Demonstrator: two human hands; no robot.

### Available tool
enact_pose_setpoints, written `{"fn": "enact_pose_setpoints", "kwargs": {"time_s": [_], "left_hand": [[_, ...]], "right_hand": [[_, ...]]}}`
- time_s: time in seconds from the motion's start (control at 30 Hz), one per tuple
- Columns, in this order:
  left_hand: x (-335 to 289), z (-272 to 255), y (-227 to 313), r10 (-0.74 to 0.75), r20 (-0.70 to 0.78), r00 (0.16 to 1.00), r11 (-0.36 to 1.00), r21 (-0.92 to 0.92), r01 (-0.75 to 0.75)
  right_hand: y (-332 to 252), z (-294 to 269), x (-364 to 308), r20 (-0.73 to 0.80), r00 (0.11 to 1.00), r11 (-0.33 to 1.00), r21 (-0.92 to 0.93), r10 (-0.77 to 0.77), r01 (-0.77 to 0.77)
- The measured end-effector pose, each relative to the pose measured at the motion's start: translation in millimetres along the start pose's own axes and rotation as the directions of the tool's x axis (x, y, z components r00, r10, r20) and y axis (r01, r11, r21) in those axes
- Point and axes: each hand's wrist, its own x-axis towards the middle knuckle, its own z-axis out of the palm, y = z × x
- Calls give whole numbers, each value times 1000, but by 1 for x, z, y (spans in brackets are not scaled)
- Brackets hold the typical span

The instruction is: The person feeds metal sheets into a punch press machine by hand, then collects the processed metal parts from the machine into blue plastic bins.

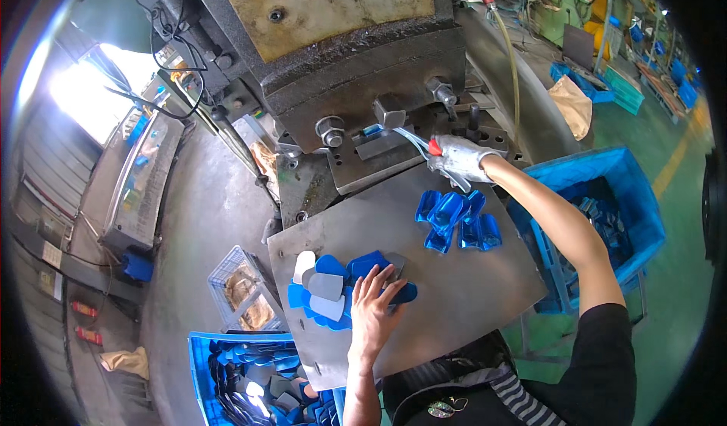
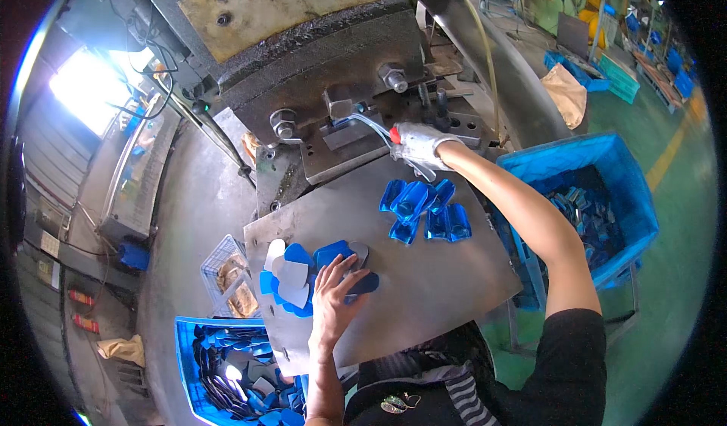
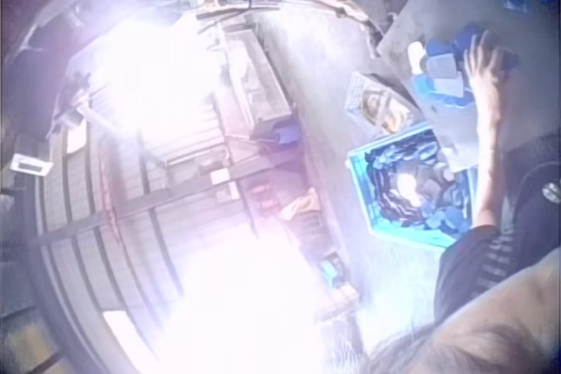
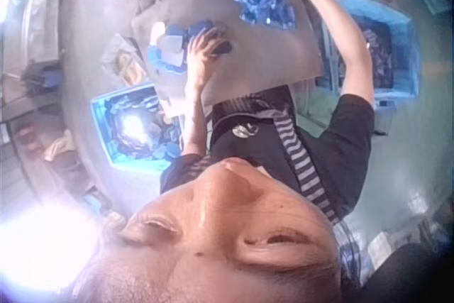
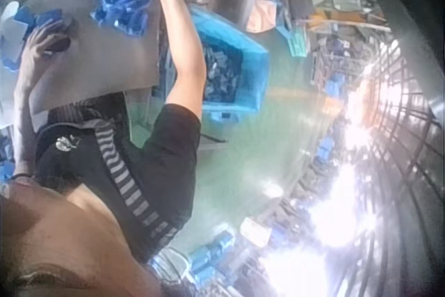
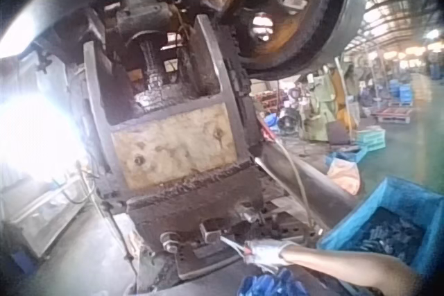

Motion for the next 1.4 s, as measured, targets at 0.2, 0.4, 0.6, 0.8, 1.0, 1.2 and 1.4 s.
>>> {"fn": "enact_pose_setpoints", "kwargs": {"time_s": [0.2,0.4,0.6,0.8,1.0,1.2,1.4], "left_hand": [[-2,-4,-1,-6,-67,998,996,-90,0],[0,-10,6,-4,-159,987,995,-101,-12],[4,-18,10,50,-236,970,990,-119,-80],[6,-20,1,-399,-259,880,851,-461,251],[21,-14,-2,-649,56,758,125,-976,180],[13,1,-14,-546,236,804,-380,-925,14],[13,-5,-8,-298,285,911,-630,-776,36]], "right_hand": [[-4,-2,0,1,999,996,-79,35,-35],[-20,-13,2,114,982,984,78,151,-160],[-3,-39,-10,165,981,947,285,102,-146],[6,-14,-97,65,997,834,546,46,-75],[15,24,-174,189,982,725,678,-6,-126],[16,50,-207,256,965,653,723,51,-226],[14,55,-211,264,963,742,636,51,-213]]}}
